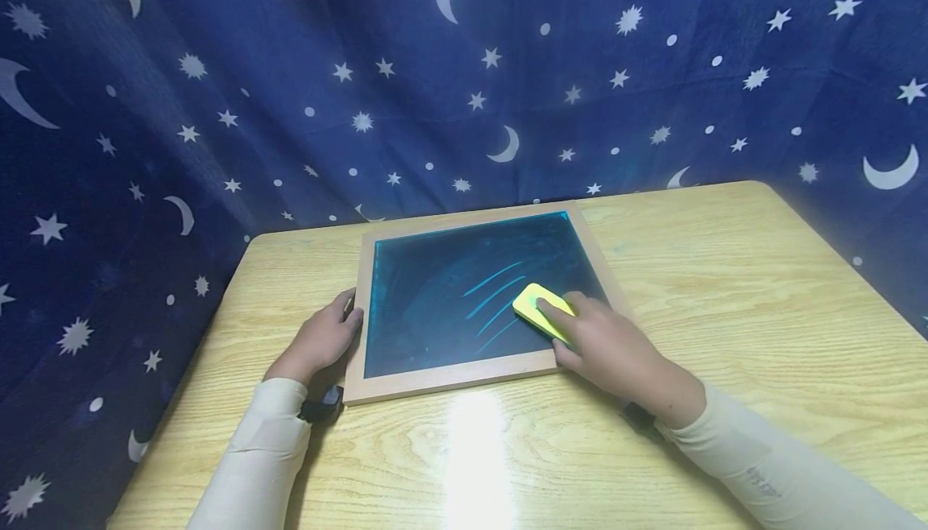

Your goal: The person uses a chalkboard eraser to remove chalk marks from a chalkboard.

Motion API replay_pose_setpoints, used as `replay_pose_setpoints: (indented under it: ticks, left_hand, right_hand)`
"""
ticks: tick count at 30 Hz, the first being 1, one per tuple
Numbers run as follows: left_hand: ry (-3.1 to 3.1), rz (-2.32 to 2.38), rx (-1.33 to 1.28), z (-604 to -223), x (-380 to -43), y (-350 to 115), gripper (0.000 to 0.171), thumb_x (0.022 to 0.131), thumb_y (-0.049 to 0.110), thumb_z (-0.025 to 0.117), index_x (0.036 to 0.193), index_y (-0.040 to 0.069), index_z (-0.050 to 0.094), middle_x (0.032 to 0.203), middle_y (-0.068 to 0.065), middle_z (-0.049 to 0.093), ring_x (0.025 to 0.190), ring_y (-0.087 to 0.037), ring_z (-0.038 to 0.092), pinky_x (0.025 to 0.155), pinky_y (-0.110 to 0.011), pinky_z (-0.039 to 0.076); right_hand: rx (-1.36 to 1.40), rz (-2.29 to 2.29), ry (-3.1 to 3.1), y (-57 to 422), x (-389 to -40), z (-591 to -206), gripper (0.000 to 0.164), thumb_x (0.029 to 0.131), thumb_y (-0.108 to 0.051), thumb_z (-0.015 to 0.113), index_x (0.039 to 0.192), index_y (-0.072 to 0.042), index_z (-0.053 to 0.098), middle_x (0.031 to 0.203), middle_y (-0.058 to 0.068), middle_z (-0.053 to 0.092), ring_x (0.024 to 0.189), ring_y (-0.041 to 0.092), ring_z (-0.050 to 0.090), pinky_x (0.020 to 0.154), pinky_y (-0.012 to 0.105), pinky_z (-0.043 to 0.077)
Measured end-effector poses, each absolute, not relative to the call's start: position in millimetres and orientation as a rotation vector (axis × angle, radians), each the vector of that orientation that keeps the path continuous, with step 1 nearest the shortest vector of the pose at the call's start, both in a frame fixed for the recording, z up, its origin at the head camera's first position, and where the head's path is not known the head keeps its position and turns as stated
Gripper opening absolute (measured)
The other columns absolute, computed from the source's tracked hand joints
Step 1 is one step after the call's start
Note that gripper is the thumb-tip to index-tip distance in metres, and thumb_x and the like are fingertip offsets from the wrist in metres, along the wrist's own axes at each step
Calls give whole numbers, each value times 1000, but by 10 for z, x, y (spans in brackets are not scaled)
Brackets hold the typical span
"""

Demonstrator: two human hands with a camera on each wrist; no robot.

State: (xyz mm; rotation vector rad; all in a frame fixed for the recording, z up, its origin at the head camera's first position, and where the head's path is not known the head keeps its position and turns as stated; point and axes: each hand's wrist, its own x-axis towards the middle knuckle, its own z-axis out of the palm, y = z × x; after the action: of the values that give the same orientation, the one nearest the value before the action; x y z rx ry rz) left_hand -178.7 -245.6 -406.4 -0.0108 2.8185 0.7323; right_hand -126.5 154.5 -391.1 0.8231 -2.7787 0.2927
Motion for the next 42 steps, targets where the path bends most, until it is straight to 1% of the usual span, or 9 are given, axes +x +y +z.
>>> replay_pose_setpoints:
  ticks: [3,9,13,18,23,32,36,39,42]
  left_hand:
    - [2818,732,-12,-4063,-1785,-2452,60,109,34,28,159,2,21,157,-28,35,143,-49,35,115,-64,32]
    - [2826,723,-5,-4058,-1787,-2454,59,109,34,28,158,2,22,156,-29,36,143,-49,36,115,-64,32]
    - [2824,722,-7,-4056,-1787,-2455,59,109,34,29,158,2,22,156,-29,35,143,-49,35,115,-64,32]
    - [2826,721,-5,-4062,-1790,-2455,60,109,34,28,158,2,21,156,-29,36,142,-49,37,114,-64,33]
    - [2828,723,-9,-4062,-1787,-2454,59,109,34,29,158,3,22,155,-29,37,142,-49,38,114,-64,34]
    - [2826,719,0,-4063,-1786,-2460,59,109,33,29,158,2,22,156,-29,36,142,-49,37,114,-65,34]
    - [2829,714,5,-4064,-1787,-2463,59,109,33,28,158,2,22,156,-29,36,142,-49,37,114,-64,33]
    - [2831,714,5,-4065,-1789,-2465,59,109,33,29,158,1,22,155,-29,36,142,-49,37,114,-65,33]
    - [2830,717,5,-4063,-1786,-2462,59,109,33,28,158,1,22,155,-30,36,142,-49,37,114,-65,33]
  right_hand:
    - [823,296,-2773,1535,-1261,-3922,54,85,-17,68,138,-11,60,108,21,63,75,23,58,58,34,52]
    - [810,302,-2774,1540,-1268,-3939,54,86,-17,68,138,-11,59,109,22,62,78,25,60,59,37,54]
    - [788,286,-2782,1552,-1281,-3944,54,85,-17,69,138,-11,60,110,22,63,79,26,61,58,36,54]
    - [771,267,-2781,1565,-1292,-3936,55,84,-17,71,138,-11,61,108,22,63,76,24,59,57,34,53]
    - [790,277,-2767,1555,-1282,-3930,54,85,-17,70,138,-10,61,107,22,63,76,24,57,61,35,53]
    - [838,321,-2763,1481,-1218,-3927,54,87,-18,67,140,-10,59,109,20,61,84,27,59,69,40,55]
    - [854,314,-2763,1435,-1195,-3927,54,89,-19,68,140,-10,58,112,20,62,87,29,61,70,40,56]
    - [864,300,-2764,1402,-1179,-3924,54,89,-20,69,140,-11,58,113,20,62,85,28,61,68,39,56]
    - [878,273,-2757,1374,-1167,-3929,53,89,-22,69,141,-12,58,114,18,62,82,27,60,70,40,55]
